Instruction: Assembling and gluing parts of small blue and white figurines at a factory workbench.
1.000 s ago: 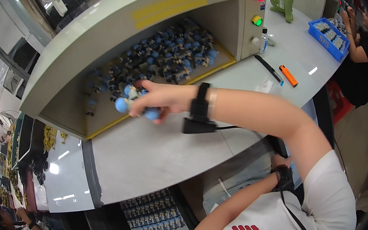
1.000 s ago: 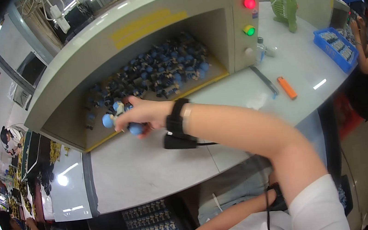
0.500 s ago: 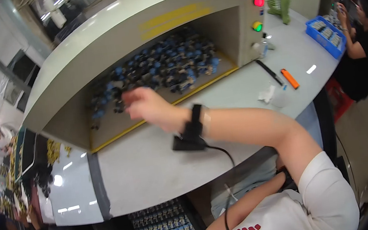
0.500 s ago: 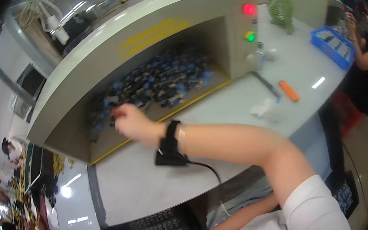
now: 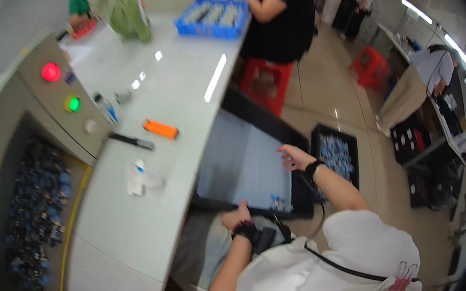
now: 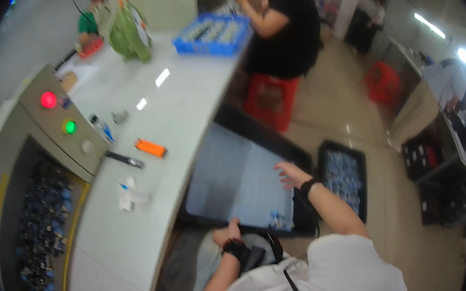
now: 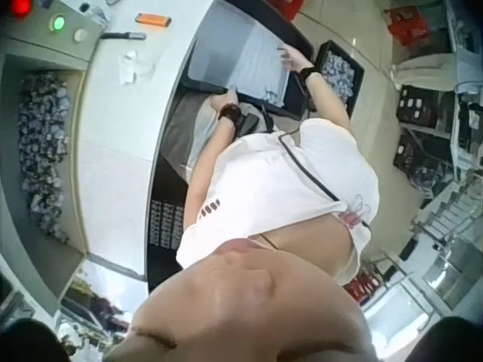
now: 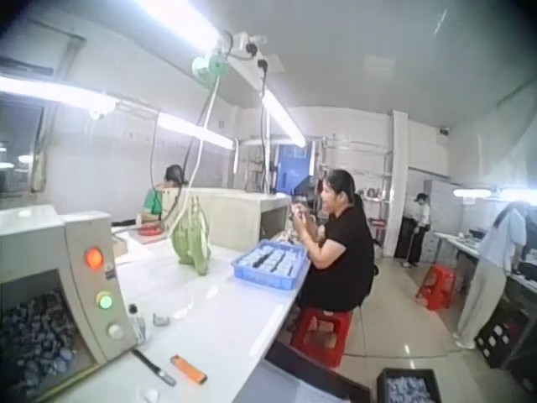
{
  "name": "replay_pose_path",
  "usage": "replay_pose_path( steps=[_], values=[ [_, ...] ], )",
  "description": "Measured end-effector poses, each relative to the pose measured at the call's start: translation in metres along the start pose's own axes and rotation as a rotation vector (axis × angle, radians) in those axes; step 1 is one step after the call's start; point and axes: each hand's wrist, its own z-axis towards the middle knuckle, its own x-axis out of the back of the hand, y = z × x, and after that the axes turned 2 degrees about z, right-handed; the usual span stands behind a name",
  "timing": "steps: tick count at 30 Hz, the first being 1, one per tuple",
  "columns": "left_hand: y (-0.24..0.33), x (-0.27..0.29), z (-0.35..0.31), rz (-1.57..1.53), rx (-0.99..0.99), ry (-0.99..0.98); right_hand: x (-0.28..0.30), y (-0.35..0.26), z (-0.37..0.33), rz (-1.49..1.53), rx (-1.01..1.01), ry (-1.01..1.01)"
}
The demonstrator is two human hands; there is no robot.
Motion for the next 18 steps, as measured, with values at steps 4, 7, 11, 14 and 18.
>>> replay_pose_path(
  steps=[4, 7, 11, 14, 18],
  values=[
    [0.018, 0.007, -0.005, -0.071, 0.017, -0.028, 0.005, 0.067, 0.012, -0.013, -0.274, 0.061],
    [0.002, -0.005, 0.006, -0.172, 0.017, 0.014, -0.01, 0.101, 0.033, 0.01, -0.39, 0.089],
    [-0.011, -0.014, 0.011, -0.236, 0.078, -0.004, -0.006, 0.148, 0.051, -0.322, -0.326, 0.117],
    [-0.016, -0.012, 0.009, -0.259, 0.09, 0.001, -0.003, 0.183, 0.06, -0.77, -0.178, 0.191],
    [-0.016, -0.011, 0.007, -0.291, 0.1, 0.023, -0.01, 0.191, 0.054, -0.705, -0.256, -0.026]
  ],
)
